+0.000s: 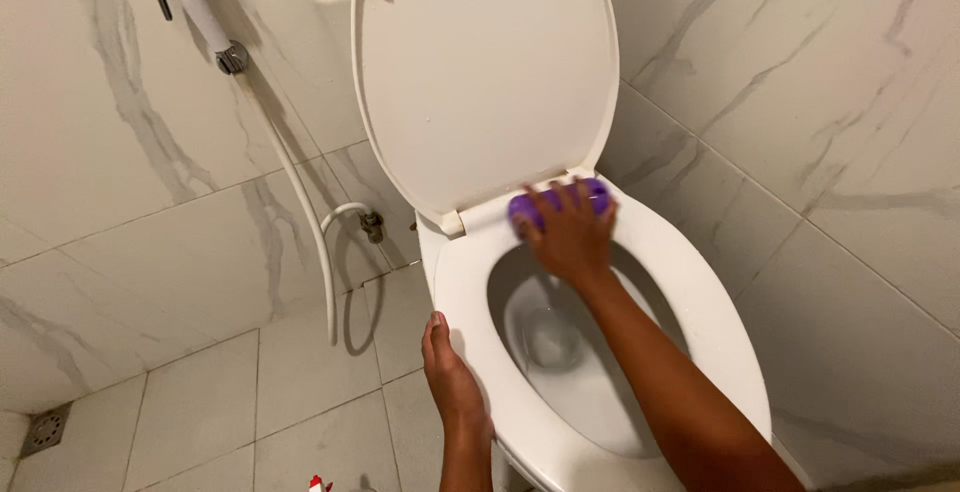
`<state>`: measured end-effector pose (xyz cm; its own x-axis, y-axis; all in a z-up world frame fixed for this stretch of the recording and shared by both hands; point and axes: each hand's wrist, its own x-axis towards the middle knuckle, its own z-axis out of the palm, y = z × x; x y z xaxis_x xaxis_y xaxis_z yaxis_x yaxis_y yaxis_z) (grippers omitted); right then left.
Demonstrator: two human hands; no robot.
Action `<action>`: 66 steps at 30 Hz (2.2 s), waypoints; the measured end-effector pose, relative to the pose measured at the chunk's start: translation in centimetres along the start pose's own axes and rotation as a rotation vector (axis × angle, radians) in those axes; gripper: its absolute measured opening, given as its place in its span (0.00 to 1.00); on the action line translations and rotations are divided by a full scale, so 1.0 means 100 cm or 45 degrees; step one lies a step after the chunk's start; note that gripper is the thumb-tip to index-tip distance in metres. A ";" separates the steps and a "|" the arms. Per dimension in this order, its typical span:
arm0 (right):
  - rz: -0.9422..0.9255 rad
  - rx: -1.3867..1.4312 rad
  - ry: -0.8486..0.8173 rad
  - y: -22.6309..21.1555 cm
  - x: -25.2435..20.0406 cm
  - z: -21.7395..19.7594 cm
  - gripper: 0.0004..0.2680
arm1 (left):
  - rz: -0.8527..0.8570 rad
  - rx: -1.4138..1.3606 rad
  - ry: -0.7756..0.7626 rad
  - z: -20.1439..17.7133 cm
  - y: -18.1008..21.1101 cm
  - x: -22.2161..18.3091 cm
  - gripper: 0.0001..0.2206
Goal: The person cleans a toilet by spraying a cleaning solution and scrubbing the rim, seat, and bowl using a purple brush, then rinsing it with a handheld sprayer.
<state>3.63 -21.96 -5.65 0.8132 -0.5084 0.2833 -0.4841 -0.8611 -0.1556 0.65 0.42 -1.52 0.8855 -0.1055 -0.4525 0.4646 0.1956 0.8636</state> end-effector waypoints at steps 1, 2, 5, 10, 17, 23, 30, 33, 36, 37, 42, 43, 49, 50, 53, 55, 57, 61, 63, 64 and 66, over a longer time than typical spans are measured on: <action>0.058 0.041 0.125 0.002 -0.001 0.000 0.22 | -0.006 0.023 0.002 0.001 0.001 -0.001 0.32; 0.116 0.083 0.250 0.004 -0.001 0.000 0.21 | -0.012 0.045 0.005 0.002 0.002 -0.001 0.34; -0.267 0.001 0.150 -0.013 -0.009 0.008 0.20 | 0.024 -0.076 0.036 0.001 -0.005 0.007 0.30; 0.070 0.042 0.111 -0.003 -0.001 -0.008 0.22 | -0.065 -0.014 0.014 0.005 0.015 -0.013 0.32; 0.047 0.061 0.004 -0.040 -0.003 -0.017 0.22 | 0.104 -0.101 0.017 0.000 -0.017 0.019 0.31; -0.177 0.080 0.107 -0.082 -0.010 -0.012 0.21 | -0.028 -0.047 0.004 0.004 0.012 -0.009 0.34; -0.098 0.126 -0.125 -0.115 -0.008 -0.036 0.22 | -0.082 -0.531 -0.027 0.006 0.000 0.010 0.30; -0.101 0.072 -0.326 -0.111 -0.001 -0.042 0.23 | -0.229 -0.344 0.038 0.007 0.025 -0.018 0.36; -0.022 -0.001 -0.098 -0.110 -0.001 -0.031 0.21 | -0.208 -0.325 0.040 0.005 0.029 -0.020 0.34; -0.136 0.057 -0.214 -0.111 -0.004 -0.034 0.22 | -0.222 -0.370 0.032 0.005 0.028 -0.019 0.34; -0.040 0.002 -0.277 -0.107 0.002 -0.039 0.24 | -0.209 -0.494 0.038 0.004 0.016 -0.005 0.31; -0.075 0.024 -0.332 -0.114 -0.004 -0.045 0.25 | -0.238 -0.476 0.040 0.005 0.021 -0.010 0.32; -0.107 -0.016 -0.162 -0.101 -0.005 -0.017 0.25 | -0.239 -0.438 0.036 0.005 0.021 -0.012 0.32; -0.050 -0.100 0.103 -0.093 -0.002 0.003 0.22 | -0.239 -0.425 0.036 0.004 0.021 -0.011 0.31; -0.115 -0.016 -0.121 -0.112 -0.027 -0.007 0.23 | -0.215 -0.496 0.023 0.004 0.013 -0.002 0.27; -0.093 0.031 -0.168 -0.097 -0.018 -0.023 0.23 | -0.223 -0.412 0.028 0.006 0.026 -0.015 0.28; -0.074 0.081 -0.215 -0.090 -0.015 -0.027 0.23 | -0.228 -0.328 0.034 0.006 0.029 -0.021 0.30; -0.118 0.025 -0.174 -0.100 -0.021 -0.028 0.22 | -0.200 -0.329 0.009 0.005 0.030 -0.021 0.24; -0.182 0.069 -0.251 -0.098 -0.017 -0.035 0.22 | -0.208 -0.323 0.015 0.005 0.025 -0.017 0.25; -0.082 0.098 -0.299 -0.092 -0.009 -0.039 0.22 | -0.149 -0.375 -0.003 0.005 0.017 -0.011 0.23; 0.026 0.133 -0.347 -0.087 -0.007 -0.046 0.22 | -0.090 -0.416 -0.021 0.003 0.008 -0.006 0.22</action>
<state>5.84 -14.05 -0.13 0.8673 -0.4975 0.0164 -0.4769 -0.8398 -0.2593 0.49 0.37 -0.48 0.8522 -0.1455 -0.5026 0.5035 0.4891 0.7122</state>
